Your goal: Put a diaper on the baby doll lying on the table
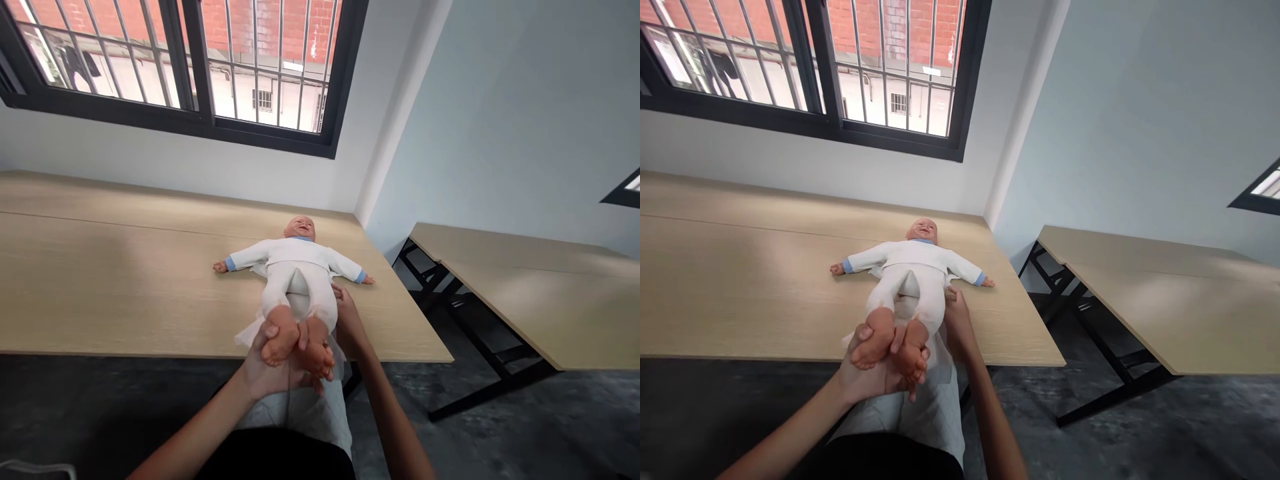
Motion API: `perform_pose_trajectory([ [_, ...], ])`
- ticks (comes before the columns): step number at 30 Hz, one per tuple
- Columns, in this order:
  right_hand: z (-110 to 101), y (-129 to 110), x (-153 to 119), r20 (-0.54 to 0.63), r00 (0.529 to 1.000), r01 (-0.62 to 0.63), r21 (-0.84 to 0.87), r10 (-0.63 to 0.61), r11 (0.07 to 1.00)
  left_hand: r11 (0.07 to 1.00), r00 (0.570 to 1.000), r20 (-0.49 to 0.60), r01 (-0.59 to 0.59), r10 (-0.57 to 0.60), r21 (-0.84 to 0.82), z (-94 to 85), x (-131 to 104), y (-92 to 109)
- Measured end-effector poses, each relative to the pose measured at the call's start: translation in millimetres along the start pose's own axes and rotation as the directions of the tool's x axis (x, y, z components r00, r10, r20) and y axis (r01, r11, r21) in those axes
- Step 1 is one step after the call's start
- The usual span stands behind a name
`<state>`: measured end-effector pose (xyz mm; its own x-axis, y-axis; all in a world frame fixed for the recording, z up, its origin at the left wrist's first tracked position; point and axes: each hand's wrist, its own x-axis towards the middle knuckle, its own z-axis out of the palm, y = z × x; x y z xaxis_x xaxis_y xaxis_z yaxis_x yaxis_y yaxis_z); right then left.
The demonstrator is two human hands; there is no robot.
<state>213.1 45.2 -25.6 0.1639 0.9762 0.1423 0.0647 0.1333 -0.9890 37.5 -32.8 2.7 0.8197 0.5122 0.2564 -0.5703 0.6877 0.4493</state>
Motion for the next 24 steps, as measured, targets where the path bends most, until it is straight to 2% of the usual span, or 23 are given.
perform_pose_trajectory([
  [2,-9.4,2.7,-14.0,-0.056,0.998,-0.013,-0.028,0.012,1.000,0.998,0.999,0.017,-0.036,0.037,-0.050,-8.4,-4.6,-16.0],
  [4,-15.9,3.2,-28.0,-0.063,0.998,-0.030,-0.018,0.028,0.999,0.995,0.998,0.020,-0.061,0.063,-0.080,-14.6,-6.6,-29.1],
  [7,-18.1,-2.0,-47.7,0.075,0.993,-0.096,0.048,0.092,0.994,0.992,0.997,-0.007,-0.083,0.082,-0.097,-20.1,-8.3,-41.4],
  [11,-14.4,-15.4,-66.4,0.212,0.951,-0.244,0.057,0.227,0.968,0.992,0.993,-0.107,-0.065,0.053,-0.107,-23.1,-18.8,-43.8],
  [15,-24.0,-23.8,-67.5,0.162,0.942,-0.311,0.086,0.294,0.947,0.995,0.968,-0.244,0.029,-0.053,-0.099,-27.1,-44.8,-32.6],
  [18,-44.4,-23.5,-57.3,0.133,0.949,-0.291,0.016,0.286,0.957,0.997,0.919,-0.386,0.063,-0.079,-0.055,-26.4,-66.5,-14.8],
  [22,-66.7,-23.9,-42.6,0.203,0.947,-0.213,-0.191,0.250,0.958,0.998,0.848,-0.529,0.056,-0.027,0.038,-11.9,-84.2,13.4],
  [24,-62.8,-28.0,-43.1,0.118,0.976,-0.123,-0.392,0.182,0.912,0.985,0.801,-0.598,0.083,0.023,0.149,-1.9,-87.8,23.5],
])
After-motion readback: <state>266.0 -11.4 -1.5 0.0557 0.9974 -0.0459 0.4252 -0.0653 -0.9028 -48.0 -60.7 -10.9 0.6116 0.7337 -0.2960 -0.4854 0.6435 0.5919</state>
